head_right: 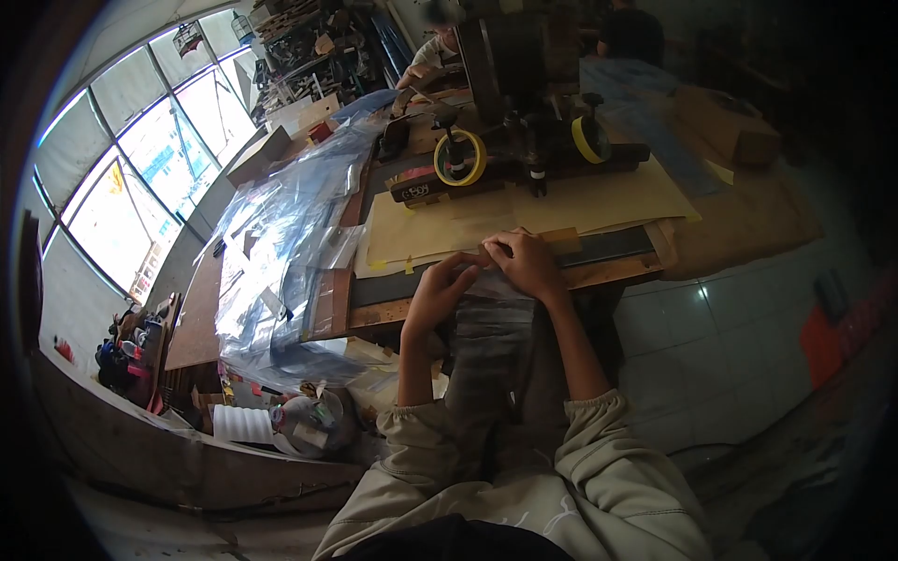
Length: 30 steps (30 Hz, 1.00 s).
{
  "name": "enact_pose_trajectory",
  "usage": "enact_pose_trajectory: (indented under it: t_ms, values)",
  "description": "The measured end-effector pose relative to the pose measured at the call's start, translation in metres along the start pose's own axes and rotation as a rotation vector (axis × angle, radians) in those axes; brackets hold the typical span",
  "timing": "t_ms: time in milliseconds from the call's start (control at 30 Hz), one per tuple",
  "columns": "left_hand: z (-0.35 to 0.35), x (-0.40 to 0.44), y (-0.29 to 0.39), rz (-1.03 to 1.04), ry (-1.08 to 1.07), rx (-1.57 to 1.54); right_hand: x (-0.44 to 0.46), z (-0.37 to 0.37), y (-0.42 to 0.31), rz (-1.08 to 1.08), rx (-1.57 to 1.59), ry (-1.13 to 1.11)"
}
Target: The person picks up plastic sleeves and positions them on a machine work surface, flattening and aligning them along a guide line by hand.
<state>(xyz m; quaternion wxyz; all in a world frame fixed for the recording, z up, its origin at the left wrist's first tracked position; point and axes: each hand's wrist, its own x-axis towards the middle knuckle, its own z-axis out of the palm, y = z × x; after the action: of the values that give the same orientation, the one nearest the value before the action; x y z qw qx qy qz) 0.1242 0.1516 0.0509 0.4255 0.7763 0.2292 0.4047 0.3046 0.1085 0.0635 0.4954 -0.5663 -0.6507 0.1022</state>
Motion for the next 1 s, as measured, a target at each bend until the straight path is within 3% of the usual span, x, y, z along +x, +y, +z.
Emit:
enact_pose_trajectory:
  t_ms: [1000]
  values:
    - [-0.001,-0.001,0.008,-0.054,0.013,0.031,0.0,-0.001,0.001,-0.006,-0.01,-0.024]
